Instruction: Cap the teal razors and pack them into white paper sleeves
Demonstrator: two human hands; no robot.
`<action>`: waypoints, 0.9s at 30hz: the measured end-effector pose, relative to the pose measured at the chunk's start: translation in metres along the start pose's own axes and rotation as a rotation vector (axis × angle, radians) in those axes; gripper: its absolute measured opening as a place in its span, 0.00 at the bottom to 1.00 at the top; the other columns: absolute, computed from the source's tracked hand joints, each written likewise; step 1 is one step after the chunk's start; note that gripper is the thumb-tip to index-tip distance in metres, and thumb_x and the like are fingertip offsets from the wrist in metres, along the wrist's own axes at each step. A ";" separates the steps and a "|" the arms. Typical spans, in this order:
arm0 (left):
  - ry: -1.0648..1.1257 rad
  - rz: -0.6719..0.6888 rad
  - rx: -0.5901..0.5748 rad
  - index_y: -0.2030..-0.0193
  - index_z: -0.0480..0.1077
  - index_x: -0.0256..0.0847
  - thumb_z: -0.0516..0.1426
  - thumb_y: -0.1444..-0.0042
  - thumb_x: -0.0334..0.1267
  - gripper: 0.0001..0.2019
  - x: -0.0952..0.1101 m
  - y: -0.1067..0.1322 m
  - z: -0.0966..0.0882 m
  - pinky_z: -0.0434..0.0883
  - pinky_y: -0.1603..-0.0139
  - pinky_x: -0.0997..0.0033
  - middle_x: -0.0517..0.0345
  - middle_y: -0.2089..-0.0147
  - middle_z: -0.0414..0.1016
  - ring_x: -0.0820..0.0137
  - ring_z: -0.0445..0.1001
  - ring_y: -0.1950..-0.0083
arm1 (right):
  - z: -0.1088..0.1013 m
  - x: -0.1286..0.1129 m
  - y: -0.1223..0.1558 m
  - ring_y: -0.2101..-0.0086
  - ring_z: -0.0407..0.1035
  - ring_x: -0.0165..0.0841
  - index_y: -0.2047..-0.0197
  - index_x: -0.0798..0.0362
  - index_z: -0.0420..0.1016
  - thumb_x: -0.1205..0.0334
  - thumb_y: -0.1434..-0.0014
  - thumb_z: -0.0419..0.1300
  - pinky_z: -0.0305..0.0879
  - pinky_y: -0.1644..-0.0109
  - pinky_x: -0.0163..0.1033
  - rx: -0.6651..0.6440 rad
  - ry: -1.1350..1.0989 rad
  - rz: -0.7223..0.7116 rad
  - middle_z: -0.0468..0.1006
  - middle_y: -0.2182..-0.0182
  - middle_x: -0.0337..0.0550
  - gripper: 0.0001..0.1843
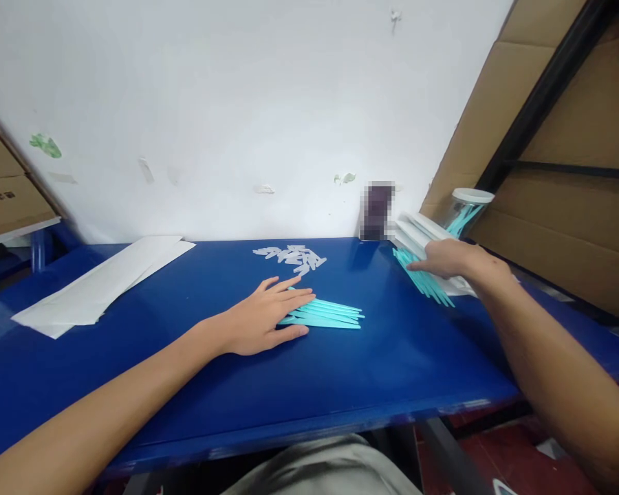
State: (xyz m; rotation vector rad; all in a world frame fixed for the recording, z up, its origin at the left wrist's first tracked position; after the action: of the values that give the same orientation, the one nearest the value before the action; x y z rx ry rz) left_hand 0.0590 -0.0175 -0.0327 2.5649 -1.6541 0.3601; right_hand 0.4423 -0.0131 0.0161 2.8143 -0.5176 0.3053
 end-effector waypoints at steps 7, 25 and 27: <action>-0.012 -0.009 0.005 0.28 0.62 0.46 0.46 0.28 0.56 0.28 -0.002 0.006 -0.006 0.47 0.25 0.46 0.54 0.26 0.62 0.52 0.49 0.21 | 0.007 -0.032 0.007 0.50 0.76 0.54 0.55 0.59 0.82 0.54 0.33 0.53 0.69 0.54 0.51 -0.007 0.070 -0.007 0.81 0.50 0.65 0.20; -0.005 -0.023 0.100 0.28 0.61 0.46 0.49 0.29 0.57 0.29 -0.002 0.018 -0.017 0.57 0.28 0.48 0.48 0.25 0.60 0.52 0.58 0.25 | 0.016 -0.064 -0.002 0.52 0.74 0.50 0.40 0.54 0.70 0.48 0.31 0.50 0.64 0.57 0.45 0.324 -0.054 -0.238 0.79 0.51 0.58 0.25; -0.009 -0.023 0.113 0.29 0.63 0.45 0.48 0.29 0.56 0.28 -0.002 0.019 -0.019 0.58 0.29 0.48 0.47 0.26 0.61 0.52 0.60 0.26 | 0.015 -0.065 -0.002 0.53 0.74 0.48 0.44 0.52 0.73 0.50 0.32 0.51 0.63 0.60 0.43 0.327 -0.081 -0.270 0.80 0.52 0.55 0.21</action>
State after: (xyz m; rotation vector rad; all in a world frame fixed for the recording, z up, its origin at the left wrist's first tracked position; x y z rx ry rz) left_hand 0.0382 -0.0202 -0.0165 2.6669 -1.6521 0.4533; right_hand 0.3864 0.0047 -0.0150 3.1741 -0.1035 0.2395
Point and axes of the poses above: each hand's wrist, its own y-axis away from the middle knuckle, its own z-axis out of the palm, x = y × z, the point moved 3 cm from there along -y, towards the middle knuckle
